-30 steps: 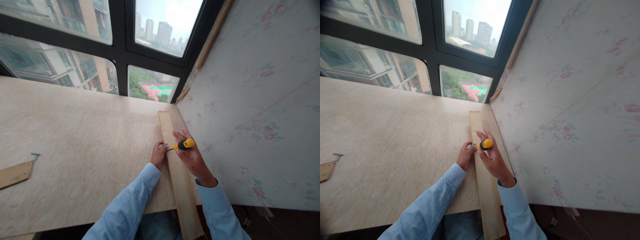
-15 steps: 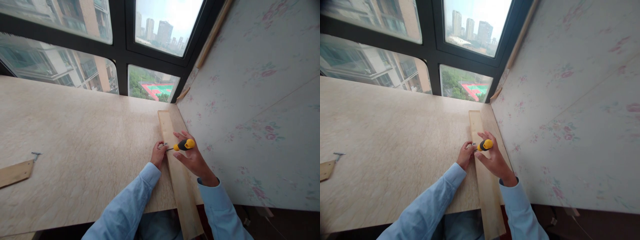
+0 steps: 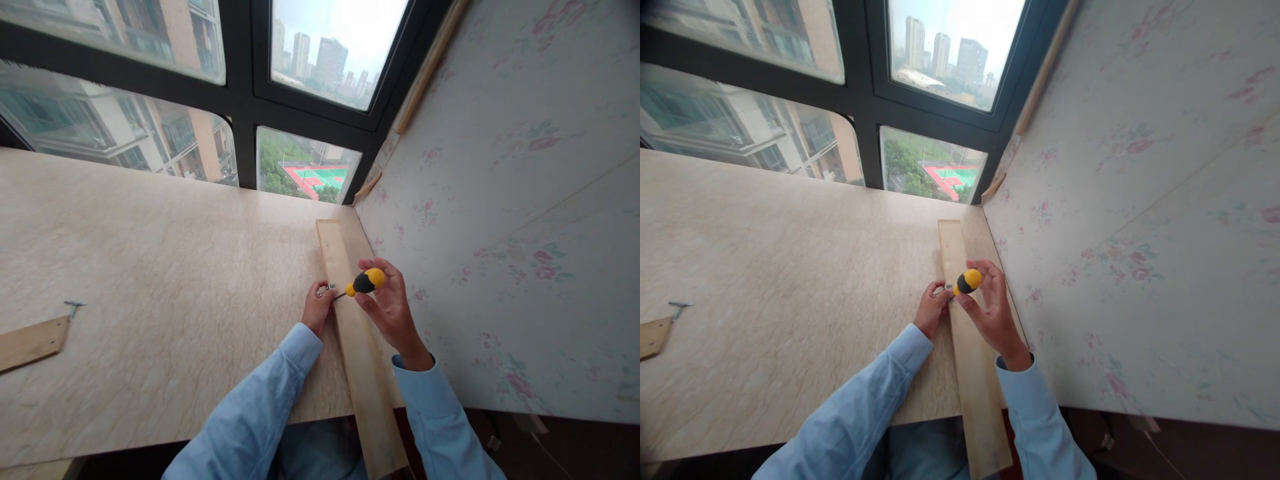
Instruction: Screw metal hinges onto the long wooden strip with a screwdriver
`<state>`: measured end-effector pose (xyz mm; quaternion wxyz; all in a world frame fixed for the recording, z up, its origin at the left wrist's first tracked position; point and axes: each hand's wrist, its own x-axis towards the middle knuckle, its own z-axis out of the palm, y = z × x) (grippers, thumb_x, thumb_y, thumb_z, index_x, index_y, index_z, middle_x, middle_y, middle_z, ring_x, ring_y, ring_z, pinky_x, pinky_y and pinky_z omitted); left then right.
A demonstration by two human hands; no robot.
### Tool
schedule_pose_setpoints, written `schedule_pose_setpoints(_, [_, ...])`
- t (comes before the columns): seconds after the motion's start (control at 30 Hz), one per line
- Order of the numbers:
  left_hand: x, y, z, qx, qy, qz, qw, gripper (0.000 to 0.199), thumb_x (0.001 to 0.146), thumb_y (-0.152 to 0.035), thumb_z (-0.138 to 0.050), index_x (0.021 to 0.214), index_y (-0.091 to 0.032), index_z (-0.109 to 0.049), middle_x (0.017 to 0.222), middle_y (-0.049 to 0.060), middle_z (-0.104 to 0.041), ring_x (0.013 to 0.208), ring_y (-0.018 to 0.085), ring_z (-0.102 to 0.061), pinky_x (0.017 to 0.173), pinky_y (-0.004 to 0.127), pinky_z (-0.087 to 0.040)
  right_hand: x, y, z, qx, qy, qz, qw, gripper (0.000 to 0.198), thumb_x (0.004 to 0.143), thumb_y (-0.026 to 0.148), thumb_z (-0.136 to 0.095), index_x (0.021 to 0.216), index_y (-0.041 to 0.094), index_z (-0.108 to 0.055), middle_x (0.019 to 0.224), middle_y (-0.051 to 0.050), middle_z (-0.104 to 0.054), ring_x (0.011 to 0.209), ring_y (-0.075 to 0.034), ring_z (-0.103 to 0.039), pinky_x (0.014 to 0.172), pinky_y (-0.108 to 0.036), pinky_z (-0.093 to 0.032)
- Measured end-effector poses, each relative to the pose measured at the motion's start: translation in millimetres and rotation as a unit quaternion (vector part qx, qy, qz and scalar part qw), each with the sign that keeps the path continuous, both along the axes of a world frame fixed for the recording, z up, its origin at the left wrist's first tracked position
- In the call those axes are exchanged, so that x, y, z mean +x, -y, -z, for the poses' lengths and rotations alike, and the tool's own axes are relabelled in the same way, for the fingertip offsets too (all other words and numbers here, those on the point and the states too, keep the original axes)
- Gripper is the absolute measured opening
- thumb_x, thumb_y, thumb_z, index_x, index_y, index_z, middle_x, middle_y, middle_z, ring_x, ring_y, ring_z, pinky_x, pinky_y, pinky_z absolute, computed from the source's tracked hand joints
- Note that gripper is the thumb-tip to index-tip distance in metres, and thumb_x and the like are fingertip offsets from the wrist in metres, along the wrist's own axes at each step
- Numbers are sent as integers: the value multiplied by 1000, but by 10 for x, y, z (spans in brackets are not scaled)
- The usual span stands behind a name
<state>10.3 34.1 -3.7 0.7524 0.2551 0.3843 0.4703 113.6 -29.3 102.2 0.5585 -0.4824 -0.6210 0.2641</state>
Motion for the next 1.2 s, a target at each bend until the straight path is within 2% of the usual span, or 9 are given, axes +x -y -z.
schedule_pose_setpoints(0.13, [13, -3, 20, 6, -7, -1, 1000, 42, 66, -32, -74, 99, -19, -53, 72, -1, -62, 54, 10, -55, 48, 20, -43, -42, 26, -81, -25, -5, -50, 998, 55, 91, 35, -63, 140, 32, -36, 137, -8, -56, 127, -22, -55, 107, -45, -46])
schedule_pose_setpoints(0.27, [3, 0, 5, 9, -9, 6, 1000, 43, 66, -33, -74, 99, -18, -52, 73, 0, -63, 55, 12, -57, 49, 21, -44, -3, -41, -50, 11, 105, 148, 983, 50, 71, 48, -81, 106, 23, -54, 95, -4, -66, 89, -22, -67, 87, -41, -55])
schedule_pose_setpoints(0.37, [-3, 6, -4, 12, -14, 5, 1000, 42, 65, -33, -75, 98, -18, -53, 72, 0, -63, 55, 11, -57, 48, 20, -44, 33, -95, 5, 38, 142, 242, 959, 62, 62, 56, -84, 101, 22, -51, 89, -2, -61, 80, -21, -62, 82, -41, -55])
schedule_pose_setpoints(0.57, [22, 2, 53, 15, -22, 7, 1000, 42, 66, -34, -75, 99, -19, -53, 73, 0, -63, 57, 12, -58, 47, 19, -41, 33, -5, 37, -20, -5, -5, 1000, 71, 85, 41, -69, 140, 32, -24, 142, -10, -49, 132, -22, -49, 109, -48, -41])
schedule_pose_setpoints(0.67, [37, -3, 79, 19, -22, 9, 1000, 42, 67, -34, -75, 99, -19, -53, 74, 1, -64, 58, 13, -58, 48, 20, -43, 64, 52, 50, -66, -46, -31, 996, 56, 89, 38, -64, 137, 31, -35, 134, -10, -58, 126, -22, -56, 107, -48, -44])
schedule_pose_setpoints(0.8, [41, -5, 79, 18, -36, 7, 999, 40, 68, -32, -74, 100, -18, -53, 75, 1, -64, 59, 13, -59, 50, 20, -44, 124, 9, 106, -53, 26, 114, 992, 53, 76, 45, -77, 119, 24, -54, 103, -7, -70, 98, -24, -67, 94, -45, -52])
schedule_pose_setpoints(0.93, [31, 2, 51, 17, -48, 5, 999, 38, 69, -30, -75, 99, -18, -54, 71, -1, -62, 56, 11, -56, 49, 19, -42, 141, -84, 174, 0, 125, 254, 959, 68, 61, 57, -84, 112, 20, -56, 106, -9, -65, 102, -28, -62, 98, -49, -48])
schedule_pose_setpoints(1.1, [28, 10, 24, 14, -45, 15, 999, 35, 71, -29, -72, 98, -19, -54, 72, -1, -62, 55, 10, -54, 47, 19, -40, 110, -42, 176, -27, 16, 72, 997, 72, 83, 49, -69, 141, 28, -31, 138, -12, -53, 127, -24, -52, 109, -48, -39])
schedule_pose_setpoints(1.2, [32, 9, 24, 15, -33, 14, 999, 36, 70, -29, -72, 98, -19, -54, 73, 0, -63, 57, 11, -56, 49, 19, -42, 108, 25, 123, -64, -37, -11, 997, 64, 88, 43, -65, 142, 30, -32, 136, -10, -58, 125, -22, -56, 106, -47, -44])
